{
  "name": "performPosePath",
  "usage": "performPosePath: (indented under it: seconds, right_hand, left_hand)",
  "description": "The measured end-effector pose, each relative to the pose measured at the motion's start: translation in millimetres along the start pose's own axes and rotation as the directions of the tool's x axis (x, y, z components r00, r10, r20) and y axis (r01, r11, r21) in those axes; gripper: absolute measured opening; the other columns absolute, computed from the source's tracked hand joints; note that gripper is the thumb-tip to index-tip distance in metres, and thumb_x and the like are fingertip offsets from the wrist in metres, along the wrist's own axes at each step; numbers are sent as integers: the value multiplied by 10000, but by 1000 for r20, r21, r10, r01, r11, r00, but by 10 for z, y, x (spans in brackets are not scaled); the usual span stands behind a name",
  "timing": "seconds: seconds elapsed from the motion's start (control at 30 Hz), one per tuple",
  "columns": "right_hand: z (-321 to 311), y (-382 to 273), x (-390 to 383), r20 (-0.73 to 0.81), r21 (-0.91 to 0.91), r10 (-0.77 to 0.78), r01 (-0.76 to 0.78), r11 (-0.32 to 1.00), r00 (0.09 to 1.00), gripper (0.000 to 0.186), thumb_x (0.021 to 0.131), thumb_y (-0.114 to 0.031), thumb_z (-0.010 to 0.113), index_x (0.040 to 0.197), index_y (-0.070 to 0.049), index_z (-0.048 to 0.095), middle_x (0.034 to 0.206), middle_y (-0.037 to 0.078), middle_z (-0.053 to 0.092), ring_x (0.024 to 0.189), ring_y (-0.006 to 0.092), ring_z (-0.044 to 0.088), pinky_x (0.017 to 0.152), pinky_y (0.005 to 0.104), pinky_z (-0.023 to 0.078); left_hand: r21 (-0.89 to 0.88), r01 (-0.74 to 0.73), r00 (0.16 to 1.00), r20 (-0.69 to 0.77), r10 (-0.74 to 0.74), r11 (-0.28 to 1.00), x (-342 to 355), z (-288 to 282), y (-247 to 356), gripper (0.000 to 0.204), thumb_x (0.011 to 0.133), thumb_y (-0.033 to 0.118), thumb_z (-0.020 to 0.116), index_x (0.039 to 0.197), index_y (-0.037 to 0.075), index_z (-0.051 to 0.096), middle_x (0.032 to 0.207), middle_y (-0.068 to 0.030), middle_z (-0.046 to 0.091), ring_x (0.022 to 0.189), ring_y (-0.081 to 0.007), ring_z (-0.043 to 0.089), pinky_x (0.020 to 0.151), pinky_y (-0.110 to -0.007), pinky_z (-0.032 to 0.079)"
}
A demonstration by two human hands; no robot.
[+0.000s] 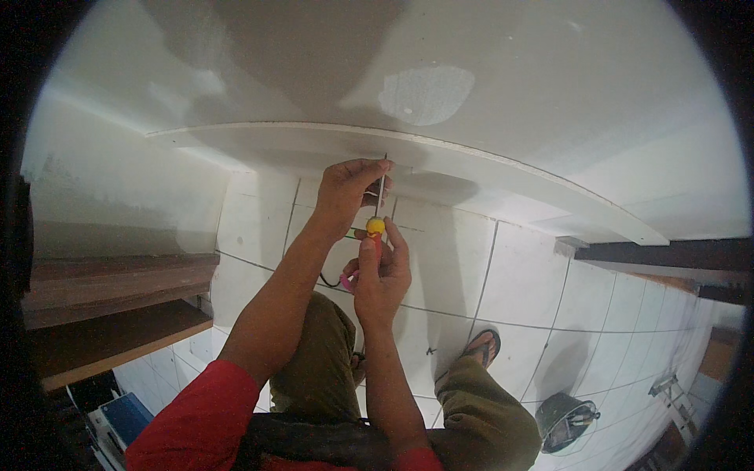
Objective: The person holds a piece of white wall trim against a wall and secures it using a screwdriver to tighten a screw.
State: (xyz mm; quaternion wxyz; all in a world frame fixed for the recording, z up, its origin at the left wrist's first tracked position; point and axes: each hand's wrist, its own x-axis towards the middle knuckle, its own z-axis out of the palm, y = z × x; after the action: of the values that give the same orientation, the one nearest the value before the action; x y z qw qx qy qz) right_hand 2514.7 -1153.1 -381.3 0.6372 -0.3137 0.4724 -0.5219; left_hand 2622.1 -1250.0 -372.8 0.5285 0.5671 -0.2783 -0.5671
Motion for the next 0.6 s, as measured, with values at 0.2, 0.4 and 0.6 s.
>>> performPosePath:
  seconds: [0.2, 0.4, 0.6]
  right_hand:
    - [59, 12, 8, -31, 86, -2, 5, 996, 1000, 444, 1032, -161, 580, 1419, 19, 458, 1032, 155, 726, 544, 75, 571, 448, 213, 429]
    - [133, 0, 0, -84, 98, 10, -2, 995, 996, 418, 1035, -153, 573, 1391, 43, 478, 994, 163, 727, 499, 68, 534, 422, 217, 413]
    - [156, -14, 36, -98, 135, 79, -66, 989, 992, 369, 1040, -172, 564, 1363, -2, 512, 1008, 145, 706, 509, 70, 512, 408, 198, 385]
  left_hand:
    - [-53, 32, 998, 51, -29, 998, 31, -26, -18, 336, 931, 322, 727, 1035, 3, 739, 794, -72, 687, 670, -132, 616, 633, -280, 523]
    - [-77, 50, 997, 67, -45, 996, 33, -12, -8, 344, 950, 327, 717, 1046, -3, 732, 782, -71, 676, 665, -136, 608, 626, -275, 508]
    - [-98, 44, 996, 80, -36, 994, 30, -19, -17, 349, 961, 317, 706, 1102, -2, 724, 827, -83, 682, 713, -139, 621, 658, -276, 514]
